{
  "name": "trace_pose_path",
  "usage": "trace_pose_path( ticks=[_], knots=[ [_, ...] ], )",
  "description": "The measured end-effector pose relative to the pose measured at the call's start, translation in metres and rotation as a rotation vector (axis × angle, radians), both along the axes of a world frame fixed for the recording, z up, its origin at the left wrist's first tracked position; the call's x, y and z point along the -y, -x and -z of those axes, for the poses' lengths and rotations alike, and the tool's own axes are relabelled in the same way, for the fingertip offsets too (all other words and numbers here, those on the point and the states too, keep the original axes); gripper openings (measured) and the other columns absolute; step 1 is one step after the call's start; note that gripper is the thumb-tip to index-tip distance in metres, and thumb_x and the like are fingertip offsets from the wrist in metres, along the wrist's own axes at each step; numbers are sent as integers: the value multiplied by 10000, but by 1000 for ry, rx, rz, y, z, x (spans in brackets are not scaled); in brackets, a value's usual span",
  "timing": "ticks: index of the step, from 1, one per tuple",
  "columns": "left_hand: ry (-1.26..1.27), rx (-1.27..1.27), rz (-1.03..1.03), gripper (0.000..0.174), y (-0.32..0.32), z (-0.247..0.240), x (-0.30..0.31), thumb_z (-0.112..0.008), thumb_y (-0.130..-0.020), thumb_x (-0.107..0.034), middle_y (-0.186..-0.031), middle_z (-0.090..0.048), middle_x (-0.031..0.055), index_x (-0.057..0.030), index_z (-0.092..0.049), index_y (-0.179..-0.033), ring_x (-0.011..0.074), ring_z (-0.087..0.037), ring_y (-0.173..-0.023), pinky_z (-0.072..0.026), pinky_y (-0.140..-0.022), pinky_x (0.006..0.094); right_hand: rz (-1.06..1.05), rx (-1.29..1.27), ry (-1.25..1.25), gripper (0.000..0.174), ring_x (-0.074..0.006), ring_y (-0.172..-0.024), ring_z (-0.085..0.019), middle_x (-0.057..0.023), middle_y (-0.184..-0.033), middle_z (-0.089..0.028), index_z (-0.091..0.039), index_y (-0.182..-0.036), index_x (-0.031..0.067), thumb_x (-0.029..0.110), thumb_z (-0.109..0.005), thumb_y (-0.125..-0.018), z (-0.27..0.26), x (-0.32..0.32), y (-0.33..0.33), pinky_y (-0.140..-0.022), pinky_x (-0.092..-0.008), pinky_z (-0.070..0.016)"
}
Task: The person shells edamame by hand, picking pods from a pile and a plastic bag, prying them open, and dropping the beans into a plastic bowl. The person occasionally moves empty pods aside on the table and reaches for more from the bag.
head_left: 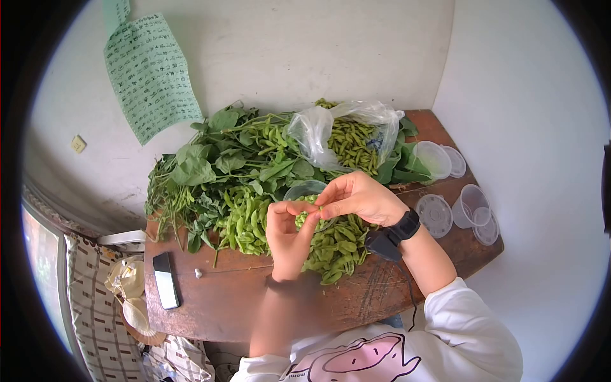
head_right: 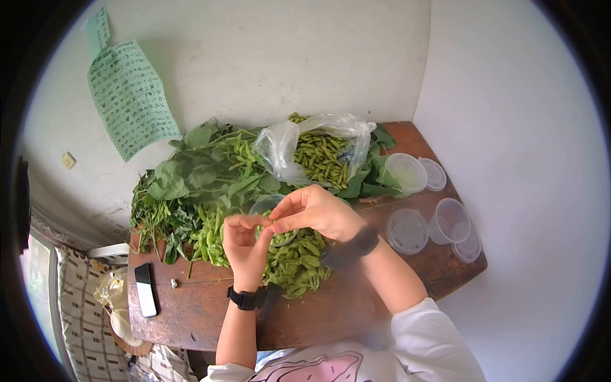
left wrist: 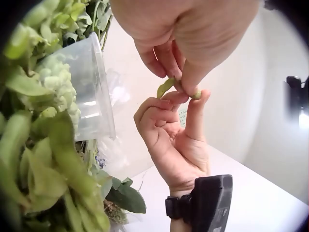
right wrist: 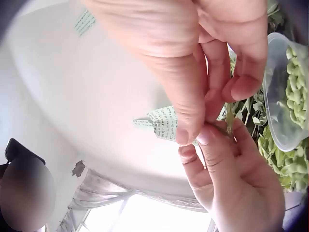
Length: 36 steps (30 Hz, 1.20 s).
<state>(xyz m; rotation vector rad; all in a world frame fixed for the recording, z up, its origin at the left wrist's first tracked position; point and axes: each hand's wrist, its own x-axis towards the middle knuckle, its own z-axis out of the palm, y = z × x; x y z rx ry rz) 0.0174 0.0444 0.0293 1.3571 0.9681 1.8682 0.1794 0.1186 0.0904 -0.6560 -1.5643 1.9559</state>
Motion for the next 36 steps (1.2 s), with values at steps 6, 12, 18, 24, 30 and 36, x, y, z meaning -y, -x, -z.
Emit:
trace_pose_path(
  ticks=[6,12,18,24,30,36],
  knots=[
    [-96,-96,-127,308,2,-3,0,-629,-825,146,-969,-614,113,-42,-431,-967,162,-612,-913,-492,-834,279,133,-28,-149,142,-120,-814,-665,-91,-910,-710,-687,-934,-32,37,-742,-822,7,1,6,-776,-252,-527],
    [-14,-12,-651,109,22,1,-9,-583,-906,68,-971,-620,100,19,-552,-999,164,-600,-889,-506,-820,280,359,313,-972,226,-233,-902,-563,-50,-971,-672,-715,-1068,109,136,-686,-846,45,-5,22,-829,-339,-460],
    [155,-190,-702,188,42,11,-20,-559,-966,-69,-1169,-614,138,55,-622,-1093,175,-600,-1028,-495,-856,281,283,384,-1000,222,-255,-936,-575,-82,-967,-696,-729,-1036,81,183,-685,-844,38,-1,18,-898,-339,-453],
    [159,-584,-809,271,35,3,-15,-553,-979,-175,-1278,-594,145,52,-667,-1075,194,-584,-1121,-467,-935,314,493,507,-703,225,-191,-770,-685,-125,-866,-722,-722,-959,13,207,-674,-854,16,-35,-36,-716,-308,-525],
    [172,-340,-665,256,27,2,-13,-549,-983,-179,-1087,-665,106,26,-650,-1098,172,-599,-994,-455,-909,320,841,697,-894,164,-251,-734,-653,-126,-829,-710,-722,-915,19,152,-692,-823,25,-59,-66,-730,-353,-511],
    [113,-78,-523,337,17,-7,-7,-403,-1038,-245,-850,-678,65,7,-557,-1201,139,-574,-884,-394,-938,326,785,785,-1136,86,-309,-839,-566,-92,-818,-693,-737,-809,77,58,-655,-789,40,-85,-53,-802,-395,-474]
  ],
)
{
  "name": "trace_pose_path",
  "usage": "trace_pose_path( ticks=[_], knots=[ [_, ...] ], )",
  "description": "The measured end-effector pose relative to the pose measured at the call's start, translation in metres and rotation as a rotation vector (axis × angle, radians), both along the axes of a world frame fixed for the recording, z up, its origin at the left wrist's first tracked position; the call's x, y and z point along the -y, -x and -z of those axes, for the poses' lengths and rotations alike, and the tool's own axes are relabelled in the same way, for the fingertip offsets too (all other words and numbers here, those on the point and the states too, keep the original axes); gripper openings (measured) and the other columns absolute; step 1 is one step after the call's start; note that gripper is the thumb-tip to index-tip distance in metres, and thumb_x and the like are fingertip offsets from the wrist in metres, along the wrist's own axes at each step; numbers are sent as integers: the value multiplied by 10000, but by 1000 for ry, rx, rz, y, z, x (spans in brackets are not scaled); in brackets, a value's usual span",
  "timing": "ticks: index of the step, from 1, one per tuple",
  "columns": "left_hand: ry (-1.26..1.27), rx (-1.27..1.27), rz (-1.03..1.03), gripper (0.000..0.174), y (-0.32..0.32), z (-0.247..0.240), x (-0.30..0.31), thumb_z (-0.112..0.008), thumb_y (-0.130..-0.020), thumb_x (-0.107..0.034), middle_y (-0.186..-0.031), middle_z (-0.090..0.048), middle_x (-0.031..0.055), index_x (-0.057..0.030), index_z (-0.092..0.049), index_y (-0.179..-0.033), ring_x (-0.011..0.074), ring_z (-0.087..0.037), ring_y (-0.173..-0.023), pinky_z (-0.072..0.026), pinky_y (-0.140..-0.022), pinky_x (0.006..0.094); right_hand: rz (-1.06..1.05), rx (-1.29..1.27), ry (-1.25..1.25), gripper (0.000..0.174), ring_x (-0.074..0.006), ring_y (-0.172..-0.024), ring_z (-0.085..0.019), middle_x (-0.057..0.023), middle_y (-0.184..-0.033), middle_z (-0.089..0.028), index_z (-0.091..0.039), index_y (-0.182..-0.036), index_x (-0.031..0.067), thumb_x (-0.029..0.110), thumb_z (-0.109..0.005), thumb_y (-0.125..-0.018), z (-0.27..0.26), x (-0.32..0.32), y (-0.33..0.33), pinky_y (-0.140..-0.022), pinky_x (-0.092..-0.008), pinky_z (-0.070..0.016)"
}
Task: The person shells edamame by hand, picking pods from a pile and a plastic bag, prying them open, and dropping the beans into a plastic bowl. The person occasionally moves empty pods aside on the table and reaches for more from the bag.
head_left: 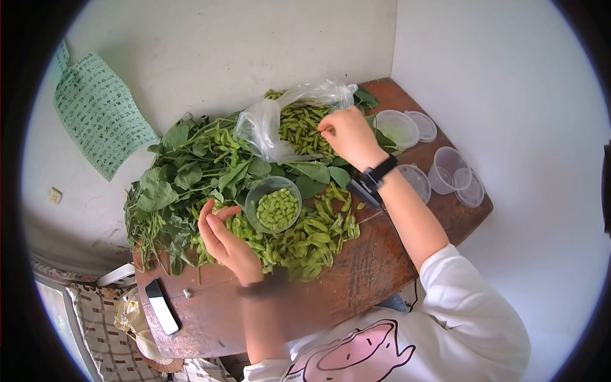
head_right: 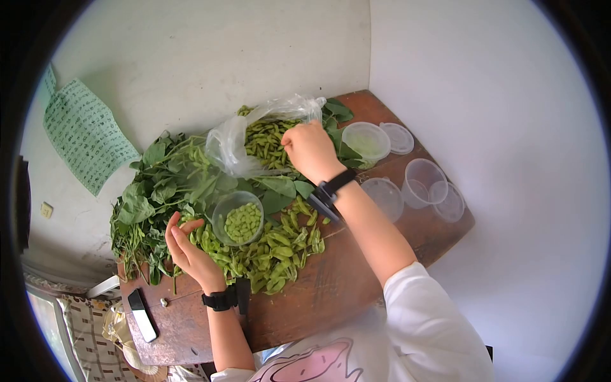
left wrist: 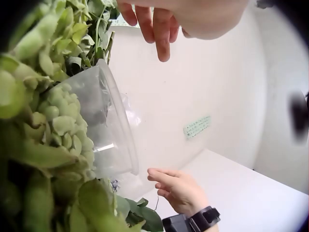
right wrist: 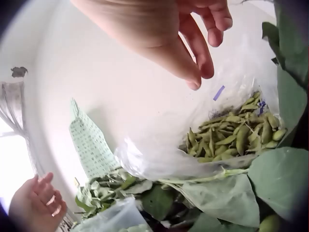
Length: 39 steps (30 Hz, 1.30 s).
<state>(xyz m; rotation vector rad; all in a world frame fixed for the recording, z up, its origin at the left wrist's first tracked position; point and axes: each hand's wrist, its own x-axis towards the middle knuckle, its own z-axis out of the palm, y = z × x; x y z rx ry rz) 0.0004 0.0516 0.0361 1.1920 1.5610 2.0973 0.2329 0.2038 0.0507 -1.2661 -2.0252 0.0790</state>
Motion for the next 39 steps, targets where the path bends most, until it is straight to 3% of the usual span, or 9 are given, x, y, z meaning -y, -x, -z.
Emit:
trace_pose_path(
  ticks=[7,14,16,20,22,27,28,32,39],
  knots=[
    [17,-39,6,353,3,2,1,-360,-1042,-268,-783,-668,57,-10,-544,-1198,129,-555,-871,-319,-1012,349,-6,405,-9,156,-283,-947,-508,-47,-900,-647,-750,-859,110,72,-747,-707,30,-37,13,-884,-378,-461],
    [12,-6,51,315,1,2,1,-374,-1036,-240,-761,-663,50,-15,-551,-1169,119,-556,-831,-327,-1019,347,-21,434,-26,158,-269,-949,-502,-45,-883,-648,-747,-875,85,113,-756,-719,28,-41,2,-888,-367,-456],
    [13,-10,54,311,2,3,1,-377,-1035,-237,-758,-661,49,-16,-552,-1167,119,-556,-826,-329,-1019,348,-33,353,-58,83,-299,-905,-529,-73,-781,-652,-713,-784,32,115,-712,-790,28,-43,0,-851,-404,-473],
    [20,20,75,292,1,2,2,-390,-1031,-228,-749,-657,45,-19,-548,-1161,118,-558,-823,-330,-1022,351,-40,182,21,122,-278,-846,-563,-104,-801,-686,-702,-840,6,128,-691,-839,17,-32,0,-825,-382,-478],
    [15,35,90,286,1,2,3,-395,-1029,-226,-744,-655,44,-18,-557,-1141,114,-556,-825,-329,-1020,347,-130,-322,233,154,-178,-792,-581,-97,-832,-715,-683,-939,0,140,-629,-905,10,-21,2,-764,-301,-462],
    [59,-92,212,282,1,0,5,-410,-1022,-218,-742,-661,50,-7,-595,-1044,113,-573,-811,-373,-966,333,-558,-894,688,185,-68,-828,-542,-53,-1004,-695,-633,-1079,7,114,-532,-967,-23,41,4,-755,-238,-439],
    [87,-48,323,293,-4,0,7,-413,-1021,-219,-750,-668,58,0,-607,-1010,118,-584,-798,-396,-928,327,-642,-960,721,183,-33,-827,-504,-39,-1071,-684,-646,-1069,32,140,-554,-953,-20,51,5,-724,-204,-387],
    [203,-39,550,346,-33,-18,19,-415,-1025,-236,-800,-689,85,28,-631,-966,141,-619,-780,-466,-788,302,-754,-1040,848,199,-42,-951,-504,19,-1039,-612,-634,-1109,12,114,-597,-942,-16,93,18,-812,-215,-394],
    [293,26,842,371,-41,-4,20,-426,-1039,-261,-854,-674,63,25,-645,-948,111,-600,-751,-461,-629,250,-908,-976,967,178,-82,-790,-563,-2,-855,-610,-620,-1096,1,101,-577,-955,-1,111,22,-723,-248,-462]
  ],
)
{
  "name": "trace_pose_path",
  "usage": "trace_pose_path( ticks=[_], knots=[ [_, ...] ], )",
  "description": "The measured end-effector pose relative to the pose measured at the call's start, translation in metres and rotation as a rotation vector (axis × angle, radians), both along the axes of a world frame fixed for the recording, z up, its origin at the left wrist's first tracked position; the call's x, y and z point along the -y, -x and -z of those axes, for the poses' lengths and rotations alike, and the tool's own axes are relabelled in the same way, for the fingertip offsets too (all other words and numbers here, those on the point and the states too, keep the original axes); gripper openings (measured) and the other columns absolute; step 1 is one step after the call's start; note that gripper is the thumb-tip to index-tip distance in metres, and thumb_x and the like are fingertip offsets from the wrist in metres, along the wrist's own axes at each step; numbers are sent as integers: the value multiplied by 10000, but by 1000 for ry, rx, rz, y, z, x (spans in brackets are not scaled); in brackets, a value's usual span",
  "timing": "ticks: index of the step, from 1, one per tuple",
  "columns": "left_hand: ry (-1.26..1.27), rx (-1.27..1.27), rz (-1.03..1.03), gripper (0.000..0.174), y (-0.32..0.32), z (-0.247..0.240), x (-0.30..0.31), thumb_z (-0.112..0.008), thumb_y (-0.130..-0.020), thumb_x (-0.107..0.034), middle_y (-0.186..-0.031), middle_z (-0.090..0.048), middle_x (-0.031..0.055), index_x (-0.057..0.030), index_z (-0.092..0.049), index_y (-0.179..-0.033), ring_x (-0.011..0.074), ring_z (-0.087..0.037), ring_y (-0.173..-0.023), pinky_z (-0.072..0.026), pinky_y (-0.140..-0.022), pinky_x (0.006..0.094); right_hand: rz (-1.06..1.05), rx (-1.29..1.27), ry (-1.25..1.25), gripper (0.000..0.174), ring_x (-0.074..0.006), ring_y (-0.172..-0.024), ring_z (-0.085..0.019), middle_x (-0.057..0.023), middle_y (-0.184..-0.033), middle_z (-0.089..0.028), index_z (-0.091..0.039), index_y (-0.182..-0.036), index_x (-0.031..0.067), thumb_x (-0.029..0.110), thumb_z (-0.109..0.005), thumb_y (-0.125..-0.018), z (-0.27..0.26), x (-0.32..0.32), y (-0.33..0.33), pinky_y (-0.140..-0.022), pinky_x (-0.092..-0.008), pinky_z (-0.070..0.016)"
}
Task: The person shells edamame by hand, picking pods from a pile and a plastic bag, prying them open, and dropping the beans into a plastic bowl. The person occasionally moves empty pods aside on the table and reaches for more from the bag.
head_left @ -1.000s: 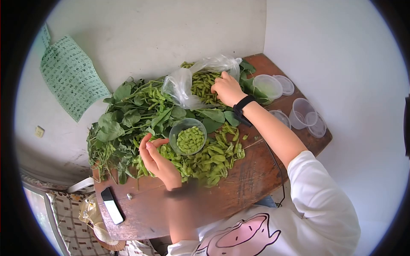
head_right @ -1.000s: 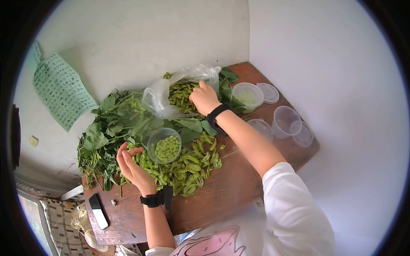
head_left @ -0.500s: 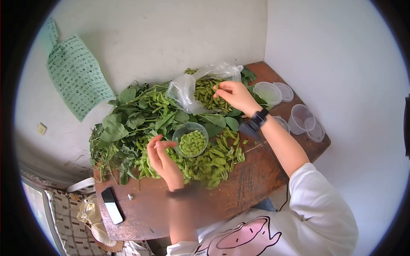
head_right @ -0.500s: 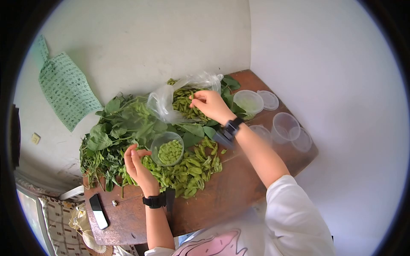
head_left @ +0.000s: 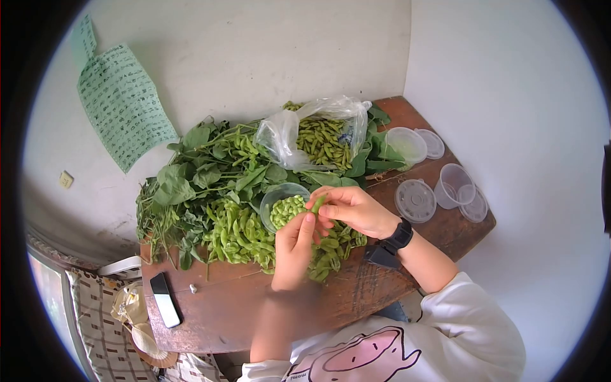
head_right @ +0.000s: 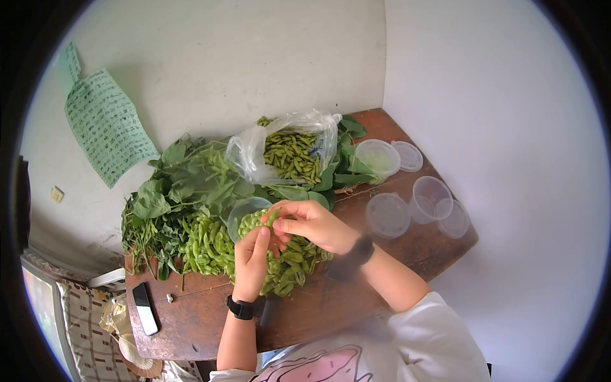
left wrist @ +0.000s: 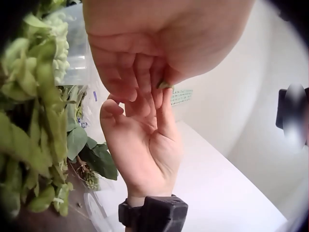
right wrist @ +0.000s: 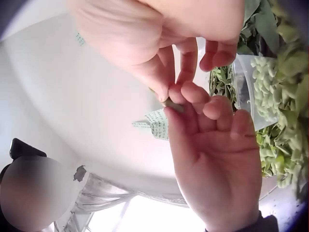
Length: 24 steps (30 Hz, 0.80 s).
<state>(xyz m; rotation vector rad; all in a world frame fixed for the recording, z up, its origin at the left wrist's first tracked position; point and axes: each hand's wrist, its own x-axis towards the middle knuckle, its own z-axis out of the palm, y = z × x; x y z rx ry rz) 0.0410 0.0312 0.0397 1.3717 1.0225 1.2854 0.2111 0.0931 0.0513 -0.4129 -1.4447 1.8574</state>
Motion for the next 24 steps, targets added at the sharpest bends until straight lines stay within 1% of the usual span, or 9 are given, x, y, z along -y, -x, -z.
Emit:
trace_pose_path(
  ticks=[4,7,9,11,15,16,17,21,24],
  knots=[
    [-18,-97,-39,335,-1,4,-1,-467,-1026,-249,-865,-675,61,29,-646,-968,105,-597,-741,-467,-637,242,51,-6,89,231,-92,-805,-588,-25,-853,-622,-611,-1139,-9,97,-616,-934,0,8,-2,-724,-240,-470],
    [-48,-135,-53,331,-8,4,1,-475,-1023,-250,-865,-673,65,33,-644,-991,109,-599,-737,-476,-642,240,204,26,116,299,-93,-820,-603,-36,-881,-639,-595,-1189,-15,87,-649,-912,9,8,-2,-727,-231,-477],
    [-33,-123,-55,338,-10,3,2,-469,-1025,-254,-870,-672,70,34,-643,-1003,114,-600,-737,-483,-645,241,205,-84,144,306,-91,-790,-601,-34,-905,-651,-604,-1181,-14,82,-669,-898,9,9,-2,-718,-227,-482],
    [79,79,59,347,-8,1,2,-452,-1028,-257,-885,-671,85,34,-641,-1002,127,-608,-742,-496,-643,254,170,-69,137,283,-89,-787,-600,-29,-918,-646,-619,-1158,-10,74,-673,-894,1,12,-6,-722,-231,-486],
    [110,77,90,333,-6,-1,3,-446,-1028,-243,-903,-672,102,27,-640,-1000,142,-613,-736,-498,-624,262,112,35,45,218,-87,-788,-602,-33,-994,-632,-649,-1104,-8,42,-663,-892,8,6,-14,-745,-238,-494],
    [165,153,116,300,-5,-2,3,-467,-1018,-223,-900,-674,101,19,-643,-994,140,-612,-730,-493,-615,260,116,34,46,218,-87,-788,-602,-33,-994,-632,-649,-1104,-8,42,-663,-892,9,4,-15,-745,-238,-494],
    [220,229,141,267,-5,-2,3,-489,-1009,-203,-897,-676,99,12,-646,-989,138,-612,-725,-488,-606,258,112,25,-20,209,-91,-823,-604,-36,-1011,-628,-649,-1102,-12,31,-651,-897,10,2,-15,-760,-243,-496],
    [281,242,174,203,-2,0,1,-535,-985,-169,-879,-683,95,-3,-652,-986,120,-610,-696,-479,-585,240,104,44,-160,238,-118,-932,-591,-59,-1094,-605,-658,-1119,-28,-12,-644,-882,3,6,-16,-834,-256,-482],
    [356,358,244,175,2,3,1,-587,-963,-174,-851,-685,85,-13,-654,-961,102,-608,-667,-479,-574,222,48,12,-104,231,-116,-982,-592,-41,-1065,-604,-628,-1138,-25,14,-621,-910,2,10,-15,-842,-270,-489]
  ],
)
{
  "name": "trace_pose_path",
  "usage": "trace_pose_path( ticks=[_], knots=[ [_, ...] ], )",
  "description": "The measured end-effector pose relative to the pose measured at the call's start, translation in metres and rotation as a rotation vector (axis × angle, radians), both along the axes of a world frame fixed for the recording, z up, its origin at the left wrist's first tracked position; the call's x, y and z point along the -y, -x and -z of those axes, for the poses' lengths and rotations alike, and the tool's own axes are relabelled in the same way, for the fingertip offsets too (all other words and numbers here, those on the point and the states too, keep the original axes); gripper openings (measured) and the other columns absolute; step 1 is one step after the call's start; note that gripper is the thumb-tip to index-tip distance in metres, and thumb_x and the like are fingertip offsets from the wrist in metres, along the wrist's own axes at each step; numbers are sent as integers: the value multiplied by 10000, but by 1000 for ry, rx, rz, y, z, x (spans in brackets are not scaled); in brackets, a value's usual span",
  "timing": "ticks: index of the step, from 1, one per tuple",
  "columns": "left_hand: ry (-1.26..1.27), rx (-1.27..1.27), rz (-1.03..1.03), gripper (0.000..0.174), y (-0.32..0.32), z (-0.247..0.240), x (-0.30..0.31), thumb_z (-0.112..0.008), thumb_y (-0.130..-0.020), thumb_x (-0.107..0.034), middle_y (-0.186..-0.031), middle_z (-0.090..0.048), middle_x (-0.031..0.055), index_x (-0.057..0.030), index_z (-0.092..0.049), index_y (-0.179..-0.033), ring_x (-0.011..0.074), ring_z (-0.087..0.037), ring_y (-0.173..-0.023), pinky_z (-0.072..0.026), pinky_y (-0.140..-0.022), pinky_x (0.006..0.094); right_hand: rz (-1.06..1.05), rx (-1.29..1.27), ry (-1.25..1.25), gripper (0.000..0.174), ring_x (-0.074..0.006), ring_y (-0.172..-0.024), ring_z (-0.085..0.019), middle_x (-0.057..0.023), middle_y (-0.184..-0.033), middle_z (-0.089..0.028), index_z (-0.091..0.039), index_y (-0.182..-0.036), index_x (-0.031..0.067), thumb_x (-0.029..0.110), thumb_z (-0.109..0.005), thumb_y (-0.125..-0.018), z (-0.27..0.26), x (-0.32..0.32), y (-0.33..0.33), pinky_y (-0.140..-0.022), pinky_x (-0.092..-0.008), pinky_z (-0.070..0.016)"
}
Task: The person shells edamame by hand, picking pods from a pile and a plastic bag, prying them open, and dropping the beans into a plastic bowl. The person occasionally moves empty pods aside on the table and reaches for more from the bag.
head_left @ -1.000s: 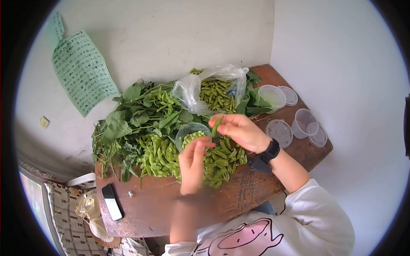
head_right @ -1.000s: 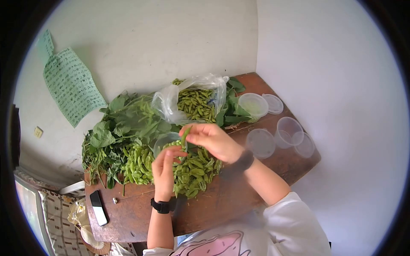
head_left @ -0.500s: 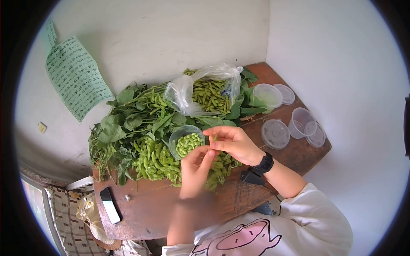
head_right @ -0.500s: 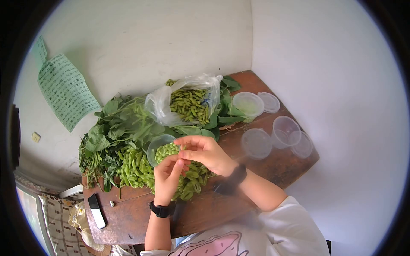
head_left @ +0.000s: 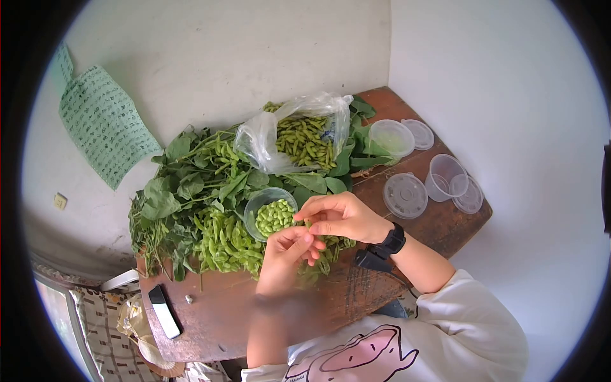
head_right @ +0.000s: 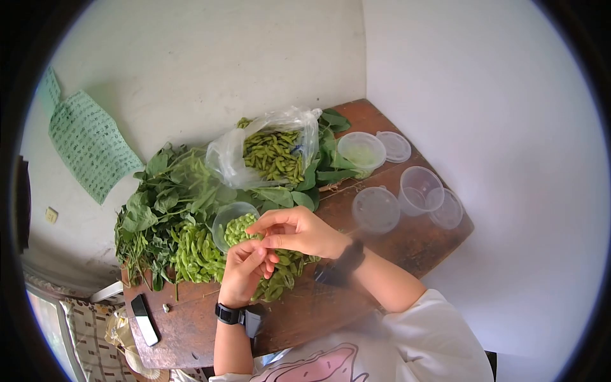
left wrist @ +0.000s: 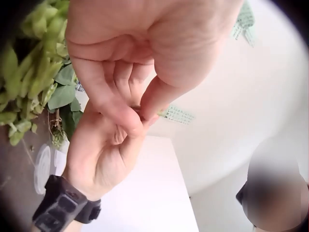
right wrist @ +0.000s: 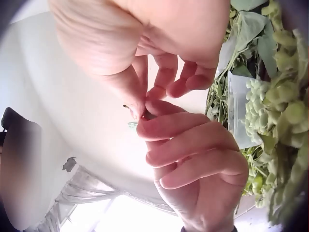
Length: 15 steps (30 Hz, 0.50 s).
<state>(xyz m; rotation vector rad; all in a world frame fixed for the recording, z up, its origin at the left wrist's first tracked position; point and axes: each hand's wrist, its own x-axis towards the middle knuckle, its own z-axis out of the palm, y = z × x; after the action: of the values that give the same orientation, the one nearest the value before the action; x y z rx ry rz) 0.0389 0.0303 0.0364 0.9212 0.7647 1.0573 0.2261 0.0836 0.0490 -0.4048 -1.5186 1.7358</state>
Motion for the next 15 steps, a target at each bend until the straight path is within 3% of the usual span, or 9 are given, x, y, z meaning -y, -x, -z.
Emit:
trace_pose_path(
  ticks=[6,8,12,15],
  knots=[
    [44,77,124,186,8,6,-1,-643,-933,-211,-815,-681,82,-25,-649,-930,101,-605,-639,-479,-563,211,-87,-38,22,231,-126,-992,-591,-48,-1079,-607,-625,-1136,-22,9,-620,-907,2,-1,-3,-862,-274,-482],
    [55,102,201,220,10,6,0,-650,-932,-247,-862,-685,62,-28,-663,-946,87,-605,-710,-470,-626,217,-107,-36,15,230,-126,-990,-591,-49,-1078,-608,-626,-1134,-22,7,-620,-906,4,-2,-4,-862,-274,-482],
    [77,155,250,222,11,10,0,-650,-932,-251,-860,-681,57,-30,-662,-950,85,-603,-711,-470,-635,211,-131,-50,24,215,-117,-987,-590,-49,-1076,-610,-635,-1116,-26,7,-623,-904,7,-2,-2,-858,-266,-484],
    [120,226,235,191,7,9,1,-672,-913,-219,-802,-674,65,-30,-648,-921,96,-608,-642,-480,-569,200,-116,-26,120,244,-99,-970,-580,-38,-1061,-608,-636,-1145,-28,6,-624,-903,6,2,-2,-851,-248,-481]
  ],
)
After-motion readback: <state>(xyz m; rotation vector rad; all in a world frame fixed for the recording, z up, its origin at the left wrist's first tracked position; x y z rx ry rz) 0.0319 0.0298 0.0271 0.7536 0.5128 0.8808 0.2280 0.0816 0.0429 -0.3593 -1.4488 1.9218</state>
